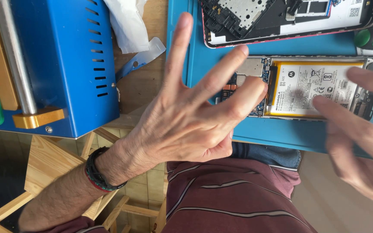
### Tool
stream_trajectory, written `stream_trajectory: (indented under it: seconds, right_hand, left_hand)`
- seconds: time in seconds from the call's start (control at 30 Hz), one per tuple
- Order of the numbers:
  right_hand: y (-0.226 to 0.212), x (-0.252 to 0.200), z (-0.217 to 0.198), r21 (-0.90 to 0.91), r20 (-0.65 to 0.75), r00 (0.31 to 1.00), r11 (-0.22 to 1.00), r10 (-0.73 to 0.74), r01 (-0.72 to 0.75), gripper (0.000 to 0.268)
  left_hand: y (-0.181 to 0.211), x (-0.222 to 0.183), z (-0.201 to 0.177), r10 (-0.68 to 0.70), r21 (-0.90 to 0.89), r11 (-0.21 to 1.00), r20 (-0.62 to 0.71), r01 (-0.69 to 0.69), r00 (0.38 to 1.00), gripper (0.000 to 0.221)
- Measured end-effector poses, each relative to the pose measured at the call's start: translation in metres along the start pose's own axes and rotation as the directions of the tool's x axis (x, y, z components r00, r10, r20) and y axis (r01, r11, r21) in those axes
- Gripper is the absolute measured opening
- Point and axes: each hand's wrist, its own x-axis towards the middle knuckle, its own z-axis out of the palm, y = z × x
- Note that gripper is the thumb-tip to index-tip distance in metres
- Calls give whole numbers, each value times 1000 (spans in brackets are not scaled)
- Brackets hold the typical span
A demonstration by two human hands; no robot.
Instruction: Reassembling a smartphone by connecting ribbon cables and securing the motherboard and internal shielding.
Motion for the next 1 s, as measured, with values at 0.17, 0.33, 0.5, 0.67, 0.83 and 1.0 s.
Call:
stream_trajectory:
  seconds: [0.17,0.33,0.5,0.67,0.83,1.0]
  right_hand:
    - [-23,49,4,-63,-118,987,992,-114,107,36]
    - [-33,76,8,-141,-156,973,979,-172,150,54]
    - [-34,82,7,-351,-128,950,909,-286,226,66]
    - [-38,82,15,-302,-122,948,920,-295,248,69]
    - [-33,83,18,-226,-118,940,930,-320,289,67]
    - [-38,87,21,-234,-171,929,929,-330,287,61]
  left_hand:
    - [9,-2,-5,86,271,957,69,-102,994,23]
    - [14,-7,-5,57,273,959,57,-70,997,32]
    - [14,-13,-10,-93,153,985,72,81,993,59]
    - [13,-19,-6,-98,103,990,25,95,995,58]
    - [10,-12,-9,-115,4,993,-1,115,993,54]
    - [13,-10,-10,-74,85,994,74,68,994,54]
